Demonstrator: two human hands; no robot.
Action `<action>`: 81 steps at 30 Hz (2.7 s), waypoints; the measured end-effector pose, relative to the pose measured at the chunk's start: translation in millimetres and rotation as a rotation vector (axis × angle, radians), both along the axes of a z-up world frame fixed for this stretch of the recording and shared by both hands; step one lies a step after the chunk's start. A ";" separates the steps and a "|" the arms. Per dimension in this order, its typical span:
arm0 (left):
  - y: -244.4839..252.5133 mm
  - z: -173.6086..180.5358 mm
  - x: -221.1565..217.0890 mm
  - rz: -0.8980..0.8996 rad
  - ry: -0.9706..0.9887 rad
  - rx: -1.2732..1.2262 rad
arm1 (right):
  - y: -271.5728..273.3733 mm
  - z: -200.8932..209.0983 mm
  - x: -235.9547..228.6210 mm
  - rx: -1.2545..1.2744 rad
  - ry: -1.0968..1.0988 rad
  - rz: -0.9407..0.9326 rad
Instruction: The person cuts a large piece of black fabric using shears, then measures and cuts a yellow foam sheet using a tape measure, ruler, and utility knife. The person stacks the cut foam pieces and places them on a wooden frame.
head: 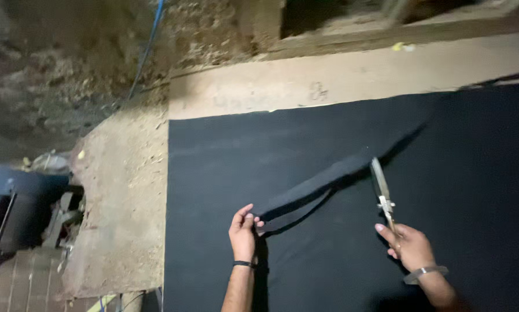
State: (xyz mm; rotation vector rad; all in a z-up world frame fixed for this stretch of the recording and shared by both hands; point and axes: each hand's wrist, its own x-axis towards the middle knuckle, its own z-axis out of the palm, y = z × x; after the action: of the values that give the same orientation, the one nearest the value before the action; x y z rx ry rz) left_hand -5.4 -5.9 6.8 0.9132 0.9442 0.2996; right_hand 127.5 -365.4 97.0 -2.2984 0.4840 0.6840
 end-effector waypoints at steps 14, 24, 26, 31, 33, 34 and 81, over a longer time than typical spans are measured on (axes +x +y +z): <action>-122.3 81.0 -30.7 -0.261 0.058 0.287 | -180.9 18.9 -79.6 0.313 -0.168 -0.121; -331.5 80.7 -44.0 -0.545 -0.150 0.338 | -322.3 6.4 -173.5 0.380 -0.070 -0.111; -344.7 76.3 -45.1 -0.590 -0.164 0.367 | -344.1 3.7 -182.2 0.379 -0.088 -0.087; -351.1 70.6 -48.5 -0.526 -0.115 0.211 | -376.3 -14.7 -195.8 0.401 -0.136 -0.074; -350.1 76.5 -50.7 -0.513 -0.103 0.219 | -379.8 -20.2 -201.0 0.436 -0.138 -0.090; -348.5 80.8 -53.3 -0.512 -0.115 0.219 | -379.7 -21.3 -203.1 0.455 -0.130 -0.102; 120.9 1.3 -340.4 -0.092 0.359 0.868 | -4.0 38.2 -303.5 0.160 -0.040 0.244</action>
State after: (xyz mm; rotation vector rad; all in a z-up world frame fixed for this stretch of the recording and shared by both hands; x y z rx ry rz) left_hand -345.9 115.0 8.1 1.8457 1.1075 0.4912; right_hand -176.0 -369.4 135.3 -2.2335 0.1253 0.7630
